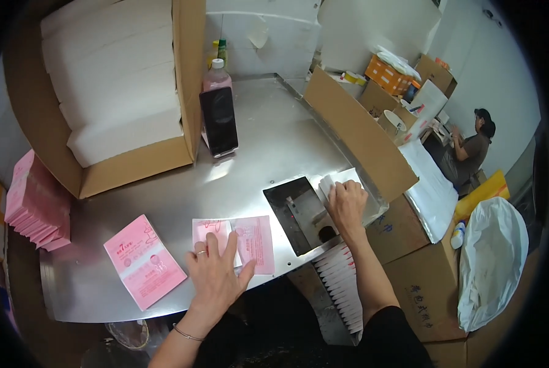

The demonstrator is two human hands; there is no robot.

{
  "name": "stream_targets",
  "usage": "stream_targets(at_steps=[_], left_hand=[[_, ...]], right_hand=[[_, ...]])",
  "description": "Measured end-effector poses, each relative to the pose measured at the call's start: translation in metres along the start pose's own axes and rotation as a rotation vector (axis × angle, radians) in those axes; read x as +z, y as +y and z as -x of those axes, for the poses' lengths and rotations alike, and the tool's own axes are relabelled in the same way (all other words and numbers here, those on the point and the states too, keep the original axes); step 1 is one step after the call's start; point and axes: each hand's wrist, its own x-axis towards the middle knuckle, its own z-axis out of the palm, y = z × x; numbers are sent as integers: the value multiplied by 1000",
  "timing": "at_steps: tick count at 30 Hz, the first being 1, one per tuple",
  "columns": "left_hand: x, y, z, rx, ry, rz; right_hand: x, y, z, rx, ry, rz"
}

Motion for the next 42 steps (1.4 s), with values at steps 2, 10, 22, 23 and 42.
stream_targets(at_steps=[2, 10, 22, 23, 42], left_hand=[[-7, -6, -7, 72, 26, -37], [-16, 12, 2, 146, -123, 10], [-17, 13, 5, 184, -96, 386], [-11, 13, 4, 136, -101, 382], [-69, -120, 57, -143, -89, -36]], right_hand=[[2, 4, 3, 81, -21, -62], [1, 7, 4, 37, 159, -164], [-30, -144, 54, -561, -267, -441], [-17, -153, 42, -528, -214, -423], [10, -2, 8, 53, 1, 46]])
